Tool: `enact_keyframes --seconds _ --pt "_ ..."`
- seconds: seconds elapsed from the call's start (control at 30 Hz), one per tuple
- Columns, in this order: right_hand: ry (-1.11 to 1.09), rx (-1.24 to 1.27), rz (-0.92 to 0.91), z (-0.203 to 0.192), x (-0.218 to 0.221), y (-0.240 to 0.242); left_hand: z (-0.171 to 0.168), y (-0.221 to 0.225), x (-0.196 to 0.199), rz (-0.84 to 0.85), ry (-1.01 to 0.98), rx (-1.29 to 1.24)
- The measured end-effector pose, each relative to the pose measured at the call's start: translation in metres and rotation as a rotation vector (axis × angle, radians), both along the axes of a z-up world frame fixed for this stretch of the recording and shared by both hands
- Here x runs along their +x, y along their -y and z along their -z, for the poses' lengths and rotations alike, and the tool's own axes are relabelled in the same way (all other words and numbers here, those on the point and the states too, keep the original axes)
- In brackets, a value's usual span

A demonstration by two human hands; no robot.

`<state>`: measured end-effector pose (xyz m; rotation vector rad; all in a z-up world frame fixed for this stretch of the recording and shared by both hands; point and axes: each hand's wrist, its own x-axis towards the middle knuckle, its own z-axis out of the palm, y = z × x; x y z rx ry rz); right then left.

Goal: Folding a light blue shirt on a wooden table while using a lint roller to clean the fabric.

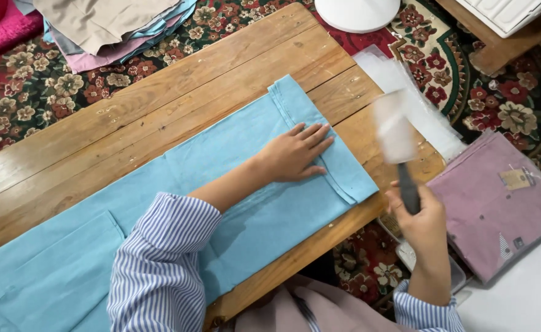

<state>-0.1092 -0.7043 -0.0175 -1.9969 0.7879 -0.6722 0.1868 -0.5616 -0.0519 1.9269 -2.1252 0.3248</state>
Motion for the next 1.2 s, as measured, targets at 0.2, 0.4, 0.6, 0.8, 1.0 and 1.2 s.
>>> enact_keyframes --seconds 0.2,0.4,0.6,0.8,1.0,1.2 --pt "-0.506 -0.1 0.002 -0.016 -0.012 -0.027 0.002 -0.025 -0.021 -0.105 0.1 -0.065" --pt "-0.543 -0.317 0.072 -0.015 -0.018 -0.063 0.011 -0.033 -0.026 -0.154 0.073 -0.139" --pt "-0.584 -0.34 0.129 -0.013 -0.019 -0.063 -0.003 -0.04 -0.031 -0.171 0.045 -0.101" --pt "-0.617 -0.288 0.129 -0.024 -0.02 -0.064 0.0 -0.046 -0.027 -0.191 0.036 -0.096" --pt "-0.433 -0.453 0.254 -0.013 -0.007 -0.027 0.0 -0.047 -0.028 -0.196 0.001 -0.051" --pt "-0.435 -0.559 -0.036 -0.003 0.093 -0.018 0.006 -0.044 -0.028 -0.197 -0.001 -0.106"
